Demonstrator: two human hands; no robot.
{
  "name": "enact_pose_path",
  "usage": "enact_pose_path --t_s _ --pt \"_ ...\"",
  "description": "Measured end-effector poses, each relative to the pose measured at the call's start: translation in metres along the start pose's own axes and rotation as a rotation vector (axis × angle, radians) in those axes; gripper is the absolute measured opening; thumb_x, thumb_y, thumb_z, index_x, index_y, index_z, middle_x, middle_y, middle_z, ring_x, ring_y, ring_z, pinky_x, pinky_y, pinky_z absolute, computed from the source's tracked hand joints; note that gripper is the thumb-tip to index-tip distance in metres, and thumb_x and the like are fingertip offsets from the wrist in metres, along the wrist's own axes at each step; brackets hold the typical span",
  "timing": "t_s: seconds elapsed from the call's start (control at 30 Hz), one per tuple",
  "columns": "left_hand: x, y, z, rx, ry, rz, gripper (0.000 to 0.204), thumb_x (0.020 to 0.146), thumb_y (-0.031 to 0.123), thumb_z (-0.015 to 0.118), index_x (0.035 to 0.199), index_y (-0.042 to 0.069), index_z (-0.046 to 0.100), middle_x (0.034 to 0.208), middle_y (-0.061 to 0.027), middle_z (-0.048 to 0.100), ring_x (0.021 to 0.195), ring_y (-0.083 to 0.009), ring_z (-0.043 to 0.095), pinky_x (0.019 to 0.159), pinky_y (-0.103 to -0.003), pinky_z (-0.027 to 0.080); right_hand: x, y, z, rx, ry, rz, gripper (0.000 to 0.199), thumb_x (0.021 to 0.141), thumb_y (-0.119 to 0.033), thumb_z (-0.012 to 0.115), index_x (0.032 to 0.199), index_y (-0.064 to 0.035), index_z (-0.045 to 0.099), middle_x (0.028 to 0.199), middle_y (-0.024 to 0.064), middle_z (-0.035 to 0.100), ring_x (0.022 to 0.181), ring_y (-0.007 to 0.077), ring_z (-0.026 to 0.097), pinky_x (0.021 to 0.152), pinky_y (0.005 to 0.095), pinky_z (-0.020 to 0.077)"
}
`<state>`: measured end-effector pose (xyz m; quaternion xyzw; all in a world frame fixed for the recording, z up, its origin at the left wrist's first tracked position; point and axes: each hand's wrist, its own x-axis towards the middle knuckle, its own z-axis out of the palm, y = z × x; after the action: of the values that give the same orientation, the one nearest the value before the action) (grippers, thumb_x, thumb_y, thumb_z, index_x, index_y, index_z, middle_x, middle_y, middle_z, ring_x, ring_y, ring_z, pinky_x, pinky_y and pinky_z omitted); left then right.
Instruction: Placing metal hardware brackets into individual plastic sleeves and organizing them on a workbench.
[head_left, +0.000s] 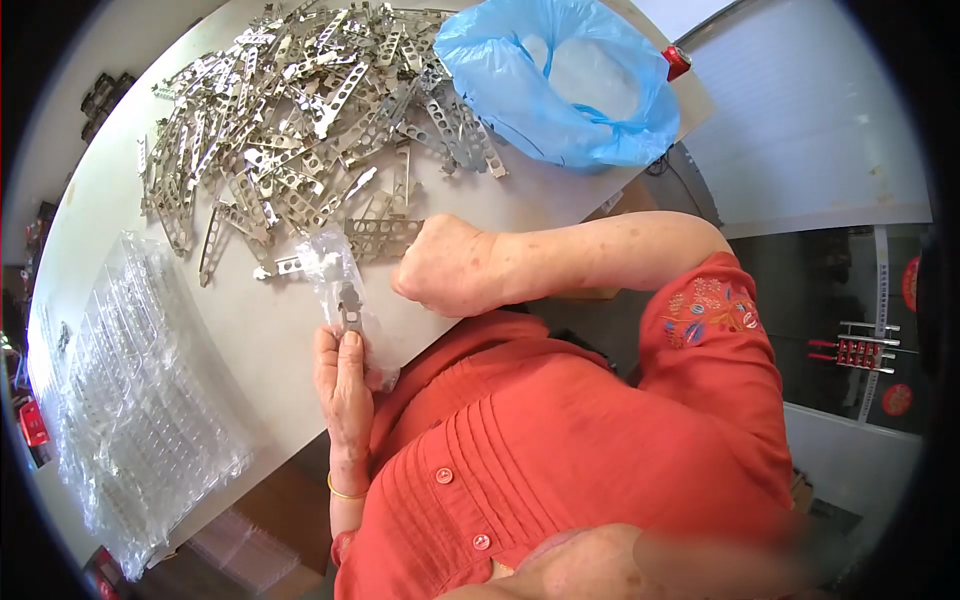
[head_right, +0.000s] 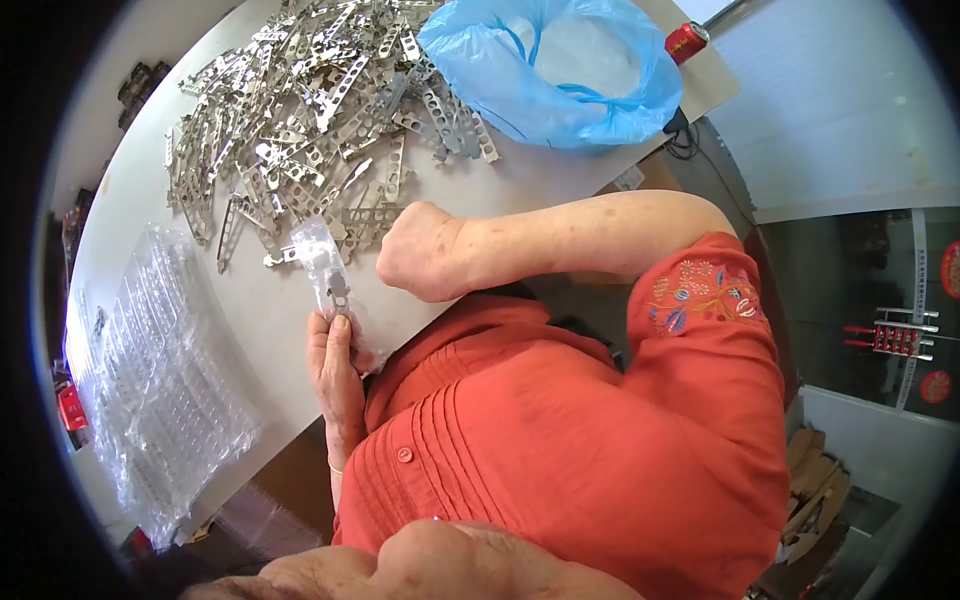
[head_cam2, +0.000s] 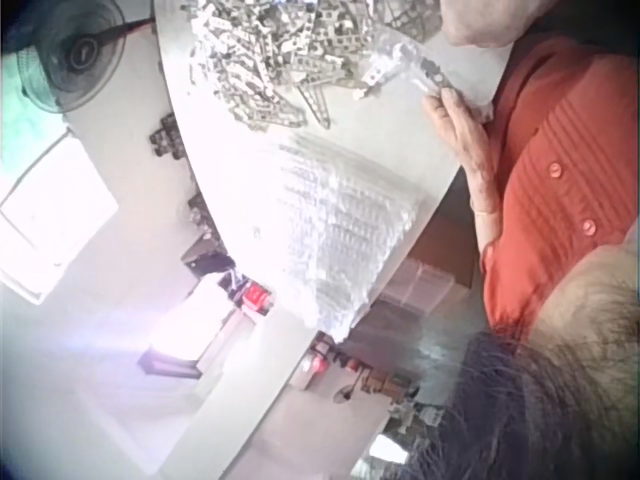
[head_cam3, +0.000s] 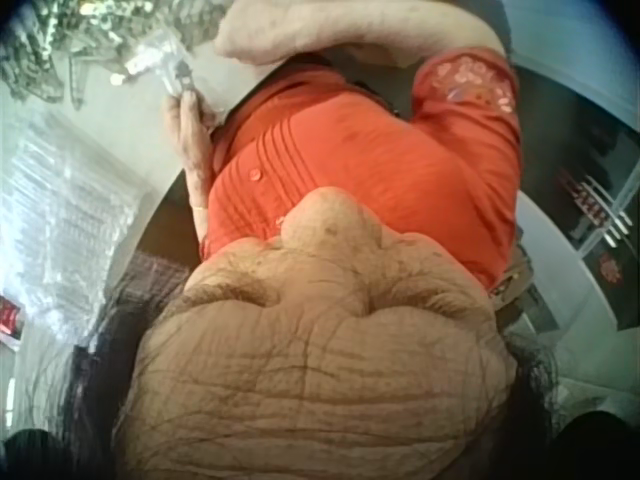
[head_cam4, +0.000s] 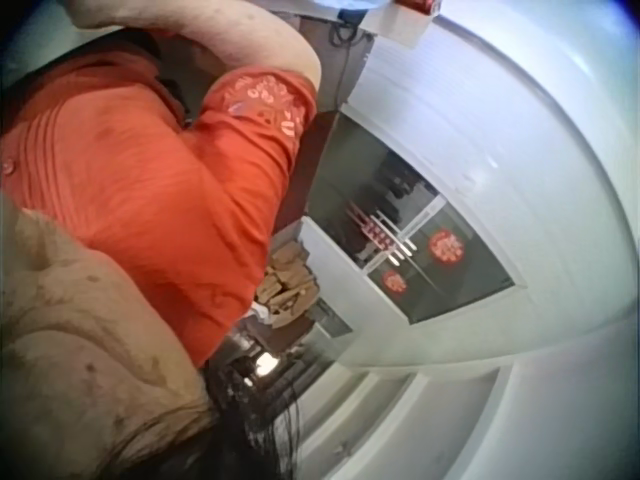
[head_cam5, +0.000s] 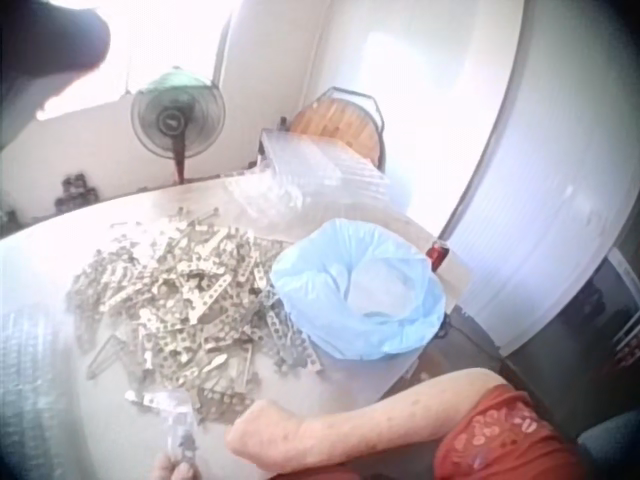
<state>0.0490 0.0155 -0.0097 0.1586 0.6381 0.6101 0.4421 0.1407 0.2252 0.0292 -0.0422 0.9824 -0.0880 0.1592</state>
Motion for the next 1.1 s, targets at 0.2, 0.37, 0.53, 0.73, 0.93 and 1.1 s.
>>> enact_pose_path --t_s 0.2,0.37,0.53,0.73,0.93,1.1 --pt "0.001 0.0 0.001 0.018 0.006 0.025 0.015 0.104 0.021 0.047 0.099 0.009 0.054 0.076 0.0068 0.047 0.061 -0.0014 0.038 0.051 -0.018 0.031 0.0 -0.001 0.01 0.024 0.116 -0.047 0.008 0.067 -0.012 0.065 0.069 -0.005 0.063 0.066 0.0155 0.067 0.064 0.0333 0.069 0.057 0.0445 0.0534" --pt "-0.001 0.003 0.006 0.035 0.016 0.008 0.014 0.105 0.02 0.046 0.099 0.009 0.053 0.079 0.0066 0.046 0.065 -0.0013 0.039 0.054 -0.018 0.033 -0.003 0.0 0.013 0.037 0.148 -0.048 0.007 0.068 -0.013 0.065 0.068 -0.0057 0.062 0.065 0.0151 0.066 0.063 0.0332 0.068 0.056 0.0445 0.053" --pt "-0.003 0.008 0.013 0.018 0.062 0.001 0.014 0.105 0.02 0.045 0.101 0.009 0.053 0.078 0.0063 0.047 0.062 -0.0012 0.04 0.052 -0.018 0.035 -0.006 0.0 0.015 0.093 0.15 0.011 0.014 0.077 -0.018 0.066 0.079 -0.005 0.062 0.068 0.0148 0.066 0.066 0.0328 0.068 0.059 0.0451 0.0529" --pt "0.002 -0.007 0.005 0.126 0.068 0.103 0.013 0.105 0.019 0.045 0.101 0.008 0.052 0.076 0.0054 0.047 0.059 -0.0017 0.041 0.05 -0.018 0.035 -0.012 0.002 0.018 0.569 0.275 -0.055 0.034 0.085 -0.026 0.069 0.106 -0.0023 0.058 0.082 0.0149 0.069 0.077 0.0337 0.068 0.066 0.0438 0.0526" --pt "-0.004 0.008 0.018 0.069 0.061 0.023 0.012 0.104 0.017 0.046 0.101 0.008 0.054 0.079 0.006 0.047 0.066 -0.001 0.041 0.055 -0.017 0.035 -0.011 -0.006 0.009 0.979 0.214 -0.007 0.032 0.089 -0.029 0.068 0.102 -0.0006 0.061 0.081 0.0128 0.068 0.074 0.0257 0.066 0.067 0.0388 0.051" --pt "-0.002 -0.004 0.014 0.099 0.045 0.099 0.013 0.105 0.018 0.046 0.1 0.008 0.054 0.079 0.0058 0.046 0.066 -0.0015 0.041 0.056 -0.018 0.035 -0.001 -0.009 0.027 1.11 0.282 0.035 0.024 0.095 -0.025 0.061 0.099 -0.001 0.063 0.079 0.0078 0.067 0.072 0.0164 0.063 0.065 0.034 0.0507"
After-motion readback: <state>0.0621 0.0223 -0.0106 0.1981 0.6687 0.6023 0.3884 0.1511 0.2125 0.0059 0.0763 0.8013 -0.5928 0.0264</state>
